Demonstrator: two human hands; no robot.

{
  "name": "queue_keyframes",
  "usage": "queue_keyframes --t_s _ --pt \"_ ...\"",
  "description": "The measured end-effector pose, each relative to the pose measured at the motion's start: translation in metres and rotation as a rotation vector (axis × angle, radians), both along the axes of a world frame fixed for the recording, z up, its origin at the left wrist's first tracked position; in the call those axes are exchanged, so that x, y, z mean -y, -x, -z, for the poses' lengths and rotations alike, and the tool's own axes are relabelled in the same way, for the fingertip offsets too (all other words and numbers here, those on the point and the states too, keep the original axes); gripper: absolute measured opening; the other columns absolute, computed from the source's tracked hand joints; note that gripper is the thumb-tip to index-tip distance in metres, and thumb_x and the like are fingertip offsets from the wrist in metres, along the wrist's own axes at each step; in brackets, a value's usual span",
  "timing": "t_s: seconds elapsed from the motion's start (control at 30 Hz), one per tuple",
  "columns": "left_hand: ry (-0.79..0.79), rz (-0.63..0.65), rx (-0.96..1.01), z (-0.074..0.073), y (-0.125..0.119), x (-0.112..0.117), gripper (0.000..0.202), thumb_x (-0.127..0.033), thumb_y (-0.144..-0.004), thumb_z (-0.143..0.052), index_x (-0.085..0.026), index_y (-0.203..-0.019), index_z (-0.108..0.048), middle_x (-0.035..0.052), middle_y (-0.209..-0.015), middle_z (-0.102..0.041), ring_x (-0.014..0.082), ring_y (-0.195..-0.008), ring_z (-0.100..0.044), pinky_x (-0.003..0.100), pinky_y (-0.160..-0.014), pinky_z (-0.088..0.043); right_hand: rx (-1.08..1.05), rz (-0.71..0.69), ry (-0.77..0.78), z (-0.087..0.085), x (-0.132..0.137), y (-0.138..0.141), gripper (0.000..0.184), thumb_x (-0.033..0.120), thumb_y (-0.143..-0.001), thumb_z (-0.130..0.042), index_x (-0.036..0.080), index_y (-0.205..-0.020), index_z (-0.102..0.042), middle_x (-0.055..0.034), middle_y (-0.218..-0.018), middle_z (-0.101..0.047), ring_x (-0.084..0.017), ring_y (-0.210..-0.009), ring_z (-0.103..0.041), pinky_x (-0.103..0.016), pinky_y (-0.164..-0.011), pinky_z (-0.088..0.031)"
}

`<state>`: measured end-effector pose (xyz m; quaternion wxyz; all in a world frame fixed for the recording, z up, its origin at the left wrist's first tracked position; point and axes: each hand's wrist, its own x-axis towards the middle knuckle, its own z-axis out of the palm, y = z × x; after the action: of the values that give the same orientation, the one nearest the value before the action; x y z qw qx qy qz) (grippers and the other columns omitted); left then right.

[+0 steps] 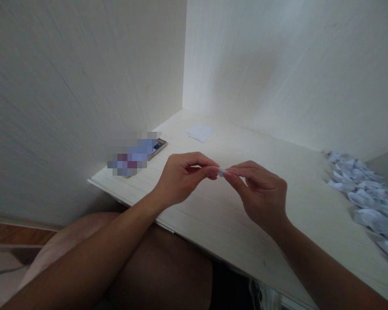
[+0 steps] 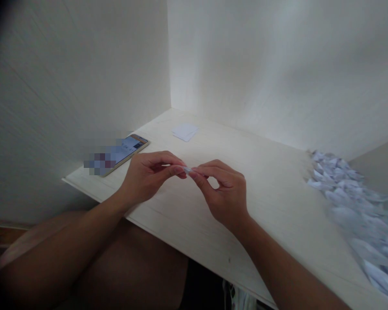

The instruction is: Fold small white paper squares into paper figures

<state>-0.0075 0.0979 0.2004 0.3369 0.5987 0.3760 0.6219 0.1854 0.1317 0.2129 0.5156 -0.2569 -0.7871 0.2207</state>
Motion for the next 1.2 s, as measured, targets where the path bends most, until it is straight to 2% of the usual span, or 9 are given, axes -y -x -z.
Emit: queue_keyframes --t_s 0.1,0.27,0.47,0.7,0.87,0.97,1.1,1.2 --pt "-0.054 -0.015 -0.052 0.001 -0.001 0.000 0.009 -0.024 -0.091 -0.078 -0.020 -0.085 -0.081 0.0049 -0.082 -0.080 0.0158 -0.074 -0.073 0.027 -0.068 -0.058 -0.004 -0.014 0.006 0.000 0.000 0.000 0.009 0.018 -0.088 -0.082 0.026 -0.086 -0.082 -0.0009 -0.084 -0.081 -0.016 -0.071 -0.072 -0.033 -0.068 -0.061" --pt "-0.125 -0.111 -0.157 0.001 -0.005 0.002 0.014 -0.018 -0.094 -0.071 -0.020 -0.081 -0.077 0.0050 -0.083 -0.078 0.0167 -0.077 -0.070 0.030 -0.072 -0.055 0.025 -0.036 0.007 0.002 0.000 0.001 0.009 0.017 -0.089 -0.081 0.026 -0.090 -0.082 -0.0009 -0.087 -0.081 -0.016 -0.073 -0.073 -0.032 -0.068 -0.061" --pt "-0.129 -0.091 -0.245 0.004 -0.007 0.002 0.011 -0.020 -0.095 -0.069 -0.020 -0.086 -0.076 0.0050 -0.085 -0.077 0.0172 -0.078 -0.070 0.029 -0.069 -0.054 0.126 0.040 -0.097 0.000 0.001 0.000 0.007 0.020 -0.091 -0.080 0.027 -0.089 -0.082 -0.0011 -0.085 -0.082 -0.017 -0.069 -0.073 -0.031 -0.065 -0.061" --pt "-0.175 -0.147 -0.259 0.009 -0.014 0.002 0.014 -0.015 -0.096 -0.067 -0.020 -0.084 -0.073 0.0039 -0.083 -0.076 0.0159 -0.077 -0.069 0.029 -0.071 -0.053 0.175 0.098 -0.168 -0.004 0.000 -0.001 0.013 0.017 -0.093 -0.074 0.023 -0.081 -0.078 -0.0022 -0.078 -0.080 -0.016 -0.067 -0.072 -0.030 -0.065 -0.059" --pt "-0.054 -0.159 -0.208 0.013 -0.014 0.001 0.012 -0.023 -0.094 -0.070 -0.020 -0.083 -0.072 0.0046 -0.081 -0.075 0.0172 -0.075 -0.070 0.029 -0.068 -0.055 0.161 0.060 0.006 -0.001 -0.005 -0.001 0.013 0.023 -0.093 -0.075 0.023 -0.081 -0.080 -0.0013 -0.077 -0.080 -0.016 -0.066 -0.072 -0.030 -0.065 -0.057" --pt "0.008 -0.147 -0.174 0.014 -0.013 -0.001 0.012 -0.025 -0.093 -0.071 -0.020 -0.083 -0.072 0.0045 -0.079 -0.076 0.0169 -0.074 -0.070 0.028 -0.067 -0.056 0.175 0.039 0.051 -0.001 -0.007 -0.002 0.015 0.022 -0.093 -0.074 0.023 -0.078 -0.079 -0.0008 -0.074 -0.079 -0.015 -0.066 -0.071 -0.029 -0.066 -0.055" --pt "0.083 -0.061 -0.087 0.012 -0.012 -0.002 0.010 -0.025 -0.091 -0.073 -0.019 -0.083 -0.074 0.0039 -0.076 -0.076 0.0159 -0.071 -0.071 0.028 -0.068 -0.056 0.216 0.054 0.121 -0.004 -0.010 -0.005 0.019 0.023 -0.091 -0.075 0.022 -0.071 -0.077 -0.0006 -0.068 -0.077 -0.015 -0.063 -0.069 -0.029 -0.064 -0.052" --pt "0.180 0.011 0.004 0.012 -0.011 -0.005 0.013 -0.028 -0.090 -0.075 -0.017 -0.084 -0.075 0.0036 -0.075 -0.076 0.0153 -0.069 -0.071 0.027 -0.066 -0.056 0.167 -0.030 0.306 -0.001 -0.015 -0.006 0.015 0.030 -0.091 -0.076 0.022 -0.079 -0.081 -0.0015 -0.069 -0.078 -0.016 -0.062 -0.070 -0.029 -0.062 -0.053"
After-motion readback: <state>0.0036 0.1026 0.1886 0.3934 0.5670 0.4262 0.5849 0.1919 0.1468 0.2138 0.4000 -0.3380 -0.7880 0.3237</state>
